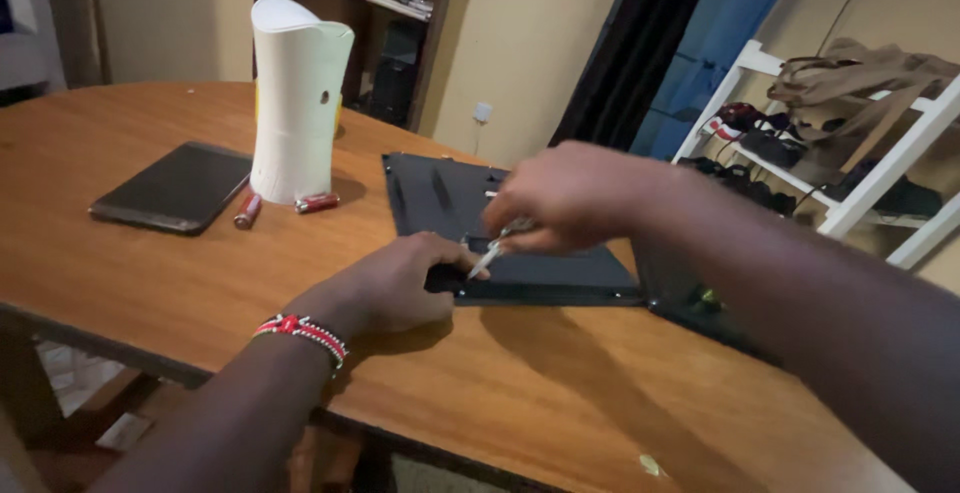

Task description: The person uses a screwdriver to tighten screws on the back of a black electronic device placed on a wooden table. The person repeatedly inserts and turns the screwdriver at multiple screw locations around the device's perimeter.

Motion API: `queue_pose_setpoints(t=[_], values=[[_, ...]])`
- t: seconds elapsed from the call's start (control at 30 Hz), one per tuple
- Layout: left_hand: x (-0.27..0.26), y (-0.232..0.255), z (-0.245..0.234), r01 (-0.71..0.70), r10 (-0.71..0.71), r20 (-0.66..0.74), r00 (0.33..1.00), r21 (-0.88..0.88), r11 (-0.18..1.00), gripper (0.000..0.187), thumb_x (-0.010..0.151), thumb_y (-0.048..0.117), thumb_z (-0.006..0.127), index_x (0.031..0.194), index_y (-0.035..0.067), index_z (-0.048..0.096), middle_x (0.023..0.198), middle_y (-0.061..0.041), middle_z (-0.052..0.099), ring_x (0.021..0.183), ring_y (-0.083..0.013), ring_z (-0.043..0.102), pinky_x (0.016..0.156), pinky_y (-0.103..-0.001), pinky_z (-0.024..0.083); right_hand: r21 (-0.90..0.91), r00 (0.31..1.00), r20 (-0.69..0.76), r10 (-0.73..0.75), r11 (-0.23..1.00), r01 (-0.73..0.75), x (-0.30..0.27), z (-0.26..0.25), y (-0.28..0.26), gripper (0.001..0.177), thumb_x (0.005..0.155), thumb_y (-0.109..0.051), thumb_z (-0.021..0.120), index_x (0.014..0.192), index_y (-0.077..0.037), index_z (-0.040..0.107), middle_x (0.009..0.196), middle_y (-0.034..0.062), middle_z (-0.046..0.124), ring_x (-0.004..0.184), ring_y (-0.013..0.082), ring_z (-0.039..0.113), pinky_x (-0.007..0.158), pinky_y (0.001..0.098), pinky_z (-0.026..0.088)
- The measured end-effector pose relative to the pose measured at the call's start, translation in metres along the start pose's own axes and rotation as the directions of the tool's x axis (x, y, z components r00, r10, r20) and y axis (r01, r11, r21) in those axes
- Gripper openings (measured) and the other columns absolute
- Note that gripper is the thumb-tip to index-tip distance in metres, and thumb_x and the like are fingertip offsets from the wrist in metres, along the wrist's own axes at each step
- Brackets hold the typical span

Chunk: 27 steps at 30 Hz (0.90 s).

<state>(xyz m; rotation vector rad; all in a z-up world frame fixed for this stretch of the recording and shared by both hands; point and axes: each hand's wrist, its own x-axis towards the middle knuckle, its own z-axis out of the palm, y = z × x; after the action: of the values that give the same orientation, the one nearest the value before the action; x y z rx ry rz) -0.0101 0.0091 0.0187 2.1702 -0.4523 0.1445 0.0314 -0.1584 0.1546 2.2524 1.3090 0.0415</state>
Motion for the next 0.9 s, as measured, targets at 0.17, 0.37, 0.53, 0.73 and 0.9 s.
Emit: queue_pose_setpoints(t=[0.17,0.37,0.53,0.73,0.9], values=[[-0.003,0.002,0.001,-0.028,0.025,-0.081,0.996,-0.037,0.999,0.043,0.07,0.005,0.064,0.11,0.012,0.077,0.1,-0.014,0.077,0.092,-0.0212,0.072,0.082,-0.031,0.056,0.02,1.0,0.002,0.029,0.999,-0.029,-0.006,0.005,0.007,0.025,0.088,-0.038,0.065,0.105,-0.022,0.075,0.092,0.0055,0.076,0.086,0.0326,0.07,0.072,0.047,0.056],[-0.006,0.002,-0.002,-0.003,0.003,-0.009,1.0,-0.025,1.0,0.047,0.07,0.004,0.059,0.112,0.012,0.077,0.098,-0.015,0.079,0.087,-0.0227,0.074,0.078,-0.031,0.056,0.084,0.999,-0.015,0.044,0.996,-0.043,-0.005,0.013,0.007,0.027,0.089,-0.038,0.064,0.107,-0.021,0.077,0.087,0.0085,0.076,0.081,0.0329,0.071,0.069,0.0472,0.055],[-0.004,-0.002,0.004,0.001,-0.005,-0.073,0.997,-0.06,0.998,0.047,0.07,0.005,0.064,0.114,0.012,0.076,0.103,-0.014,0.077,0.093,-0.0228,0.074,0.082,-0.032,0.057,0.117,0.994,0.01,0.112,0.987,-0.112,-0.006,0.015,0.01,0.028,0.092,-0.039,0.062,0.107,-0.02,0.078,0.087,0.0084,0.077,0.079,0.0328,0.071,0.069,0.046,0.055],[0.003,-0.007,0.001,0.012,-0.012,-0.017,1.0,0.017,1.0,0.05,0.069,0.006,0.067,0.117,0.015,0.075,0.11,-0.013,0.074,0.099,-0.0239,0.072,0.088,-0.033,0.056,0.154,0.991,0.033,0.131,0.979,-0.135,-0.005,0.015,0.007,0.03,0.091,-0.04,0.062,0.107,-0.02,0.078,0.088,0.0068,0.078,0.079,0.0299,0.073,0.07,0.0439,0.056],[0.0,-0.003,0.001,-0.106,0.107,-0.059,0.993,0.017,0.994,0.049,0.067,0.005,0.068,0.115,0.013,0.077,0.111,-0.014,0.075,0.099,-0.0229,0.071,0.088,-0.032,0.054,0.151,0.989,0.034,0.144,0.977,-0.147,-0.003,0.012,0.006,0.032,0.088,-0.04,0.063,0.11,-0.021,0.079,0.09,0.005,0.078,0.08,0.0296,0.074,0.071,0.0432,0.057]])
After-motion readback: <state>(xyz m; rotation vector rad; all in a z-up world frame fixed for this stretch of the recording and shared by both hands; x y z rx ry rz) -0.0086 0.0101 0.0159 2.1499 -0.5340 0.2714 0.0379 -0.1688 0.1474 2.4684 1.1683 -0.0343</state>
